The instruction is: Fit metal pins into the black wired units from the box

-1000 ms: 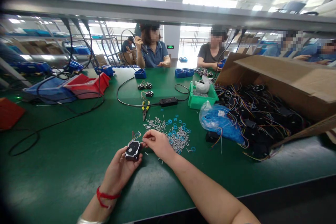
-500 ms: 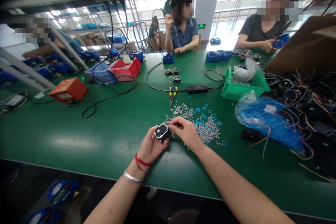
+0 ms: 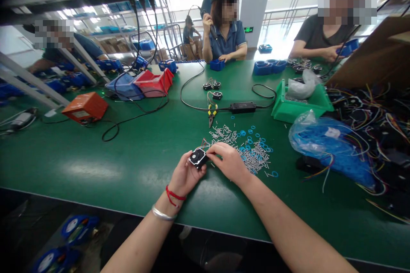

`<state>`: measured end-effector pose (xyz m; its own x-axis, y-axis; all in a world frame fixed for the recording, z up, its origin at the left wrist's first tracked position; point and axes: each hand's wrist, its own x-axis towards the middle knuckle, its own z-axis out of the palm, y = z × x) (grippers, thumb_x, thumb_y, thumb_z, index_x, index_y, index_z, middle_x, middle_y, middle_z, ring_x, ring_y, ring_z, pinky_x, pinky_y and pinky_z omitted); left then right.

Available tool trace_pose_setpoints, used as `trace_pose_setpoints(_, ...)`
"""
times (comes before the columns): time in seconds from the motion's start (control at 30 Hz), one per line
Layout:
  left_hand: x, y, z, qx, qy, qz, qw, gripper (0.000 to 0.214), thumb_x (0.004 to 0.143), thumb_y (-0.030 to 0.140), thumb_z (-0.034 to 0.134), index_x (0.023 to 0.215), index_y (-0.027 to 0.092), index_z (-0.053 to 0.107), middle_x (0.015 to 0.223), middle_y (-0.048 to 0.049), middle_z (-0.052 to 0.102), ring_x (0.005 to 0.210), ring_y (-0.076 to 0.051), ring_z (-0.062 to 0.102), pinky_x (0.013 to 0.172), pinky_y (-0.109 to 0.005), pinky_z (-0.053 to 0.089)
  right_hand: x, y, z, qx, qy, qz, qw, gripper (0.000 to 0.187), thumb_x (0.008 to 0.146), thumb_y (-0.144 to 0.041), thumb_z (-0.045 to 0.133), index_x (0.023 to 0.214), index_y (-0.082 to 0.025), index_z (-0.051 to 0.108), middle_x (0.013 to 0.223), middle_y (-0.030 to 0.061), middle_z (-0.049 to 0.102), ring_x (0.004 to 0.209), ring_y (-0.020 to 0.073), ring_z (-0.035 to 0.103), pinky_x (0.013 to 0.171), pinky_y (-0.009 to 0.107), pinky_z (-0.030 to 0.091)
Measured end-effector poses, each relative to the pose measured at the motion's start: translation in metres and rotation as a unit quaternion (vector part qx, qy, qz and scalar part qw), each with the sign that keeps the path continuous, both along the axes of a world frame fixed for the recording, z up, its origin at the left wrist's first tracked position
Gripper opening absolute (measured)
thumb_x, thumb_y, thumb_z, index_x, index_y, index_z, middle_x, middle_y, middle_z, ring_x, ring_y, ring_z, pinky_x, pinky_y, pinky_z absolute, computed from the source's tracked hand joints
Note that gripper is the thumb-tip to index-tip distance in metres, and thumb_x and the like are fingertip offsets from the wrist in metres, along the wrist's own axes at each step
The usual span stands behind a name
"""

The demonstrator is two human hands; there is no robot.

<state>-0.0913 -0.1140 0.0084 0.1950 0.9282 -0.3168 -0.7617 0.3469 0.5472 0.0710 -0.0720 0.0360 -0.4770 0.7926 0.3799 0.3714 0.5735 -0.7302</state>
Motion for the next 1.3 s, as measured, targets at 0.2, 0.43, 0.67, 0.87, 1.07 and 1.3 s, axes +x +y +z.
trace_pose_setpoints(0.2,-0.004,0.003,0.003,0.002,0.022,0.066,0.998,0.030,0.082,0.038,0.049,0.101,0.016,0.055,0.095,-0.0088,0.065,0.059,-0.011,0.057,0.058,-0.024,0.047,0.003,0.008,-0.016,0.020,-0.102,-0.022,0.994,0.021,0.081,-0.022,0.059,0.102,-0.022,0.061,0.098,0.0047,0.060,0.093,0.0189,0.054,0.085,0.035,0.043)
trace_pose_setpoints(0.43,-0.006,0.003,0.003,0.018,0.018,0.050,0.998,0.035,0.082,0.043,0.048,0.102,0.014,0.056,0.094,-0.0096,0.065,0.052,-0.007,0.049,0.051,-0.022,0.041,0.000,0.005,-0.032,0.038,-0.279,0.039,0.959,0.009,0.082,-0.018,0.058,0.074,-0.017,0.061,0.081,0.0067,0.058,0.083,0.0200,0.055,0.076,0.031,0.043)
trace_pose_setpoints(0.67,-0.006,0.002,0.002,0.018,0.018,0.008,1.000,0.041,0.083,0.047,0.044,0.092,0.011,0.060,0.080,-0.0088,0.065,0.042,-0.004,0.040,0.042,-0.019,0.033,-0.002,0.004,-0.015,-0.046,-0.156,0.020,0.986,0.009,0.088,-0.022,0.050,0.087,-0.018,0.058,0.083,0.0033,0.060,0.078,0.0163,0.056,0.070,0.028,0.042)
trace_pose_setpoints(0.87,-0.006,0.002,0.000,-0.010,0.030,-0.097,0.995,0.047,0.083,0.051,0.039,0.090,0.010,0.060,0.070,-0.0084,0.063,0.037,-0.005,0.041,0.038,-0.018,0.030,-0.003,-0.003,0.003,-0.040,-0.039,0.024,0.998,0.012,0.087,-0.019,0.050,0.087,-0.020,0.062,0.088,0.0009,0.063,0.082,0.0140,0.057,0.074,0.025,0.041)
trace_pose_setpoints(1.07,-0.003,0.001,0.002,0.017,0.031,-0.149,0.988,0.051,0.084,0.052,0.034,0.083,0.008,0.060,0.069,-0.0102,0.063,0.035,-0.004,0.040,0.036,-0.018,0.027,-0.007,-0.008,0.003,-0.050,0.012,-0.014,0.999,0.011,0.086,-0.017,0.052,0.085,-0.020,0.063,0.084,-0.0007,0.063,0.081,0.0132,0.057,0.073,0.025,0.042)
trace_pose_setpoints(1.3,-0.002,0.000,0.000,0.016,0.018,-0.138,0.990,0.051,0.085,0.051,0.034,0.098,0.009,0.059,0.072,-0.0109,0.064,0.037,-0.006,0.042,0.037,-0.018,0.031,-0.002,-0.002,0.000,-0.020,-0.020,0.011,1.000,0.011,0.086,-0.021,0.054,0.084,-0.019,0.064,0.084,0.0011,0.063,0.081,0.0146,0.057,0.075,0.027,0.044)
